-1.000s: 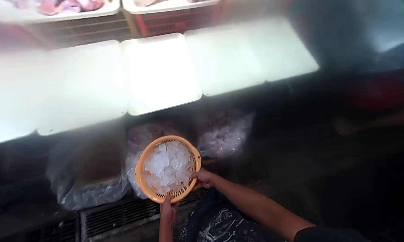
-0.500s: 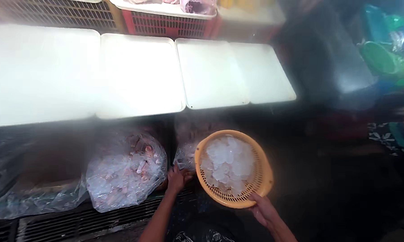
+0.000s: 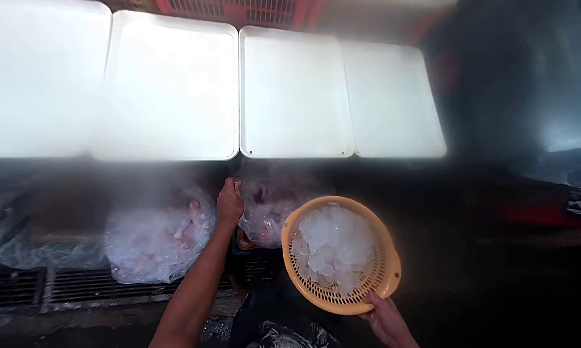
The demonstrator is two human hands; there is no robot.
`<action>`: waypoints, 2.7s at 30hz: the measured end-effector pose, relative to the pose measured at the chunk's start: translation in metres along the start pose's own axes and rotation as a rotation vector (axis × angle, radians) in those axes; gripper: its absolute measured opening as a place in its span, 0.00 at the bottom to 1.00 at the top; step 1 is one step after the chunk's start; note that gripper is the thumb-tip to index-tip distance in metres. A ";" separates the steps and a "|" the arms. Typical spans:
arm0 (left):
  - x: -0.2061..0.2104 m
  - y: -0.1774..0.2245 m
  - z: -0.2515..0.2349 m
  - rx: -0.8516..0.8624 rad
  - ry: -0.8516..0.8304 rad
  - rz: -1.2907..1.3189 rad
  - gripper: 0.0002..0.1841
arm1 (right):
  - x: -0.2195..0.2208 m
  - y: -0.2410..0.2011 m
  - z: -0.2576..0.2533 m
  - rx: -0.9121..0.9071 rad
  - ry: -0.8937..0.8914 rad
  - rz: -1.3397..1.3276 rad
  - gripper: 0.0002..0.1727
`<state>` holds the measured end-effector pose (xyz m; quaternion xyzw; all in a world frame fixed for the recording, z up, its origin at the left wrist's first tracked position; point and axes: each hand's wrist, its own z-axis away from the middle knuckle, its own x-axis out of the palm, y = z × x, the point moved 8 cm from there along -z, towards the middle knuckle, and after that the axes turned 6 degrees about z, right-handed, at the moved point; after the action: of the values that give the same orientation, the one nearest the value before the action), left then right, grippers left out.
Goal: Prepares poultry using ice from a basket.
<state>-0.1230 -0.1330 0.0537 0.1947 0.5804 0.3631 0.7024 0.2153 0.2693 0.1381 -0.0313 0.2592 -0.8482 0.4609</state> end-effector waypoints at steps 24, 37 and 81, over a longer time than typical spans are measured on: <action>-0.031 0.033 0.027 0.008 -0.159 0.977 0.34 | 0.223 -0.089 -0.132 -0.471 0.140 0.729 0.37; -0.036 0.051 0.014 -0.158 -0.076 1.262 0.25 | 0.277 -0.158 -0.041 -0.950 0.377 1.303 0.33; -0.057 -0.022 0.035 -0.305 0.079 1.356 0.07 | 0.362 -0.126 0.053 -2.294 -0.529 1.744 0.30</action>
<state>-0.0867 -0.1844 0.0860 0.4001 0.2982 0.8059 0.3185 -0.0737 0.0141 0.1755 -0.3608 0.6236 0.3907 0.5730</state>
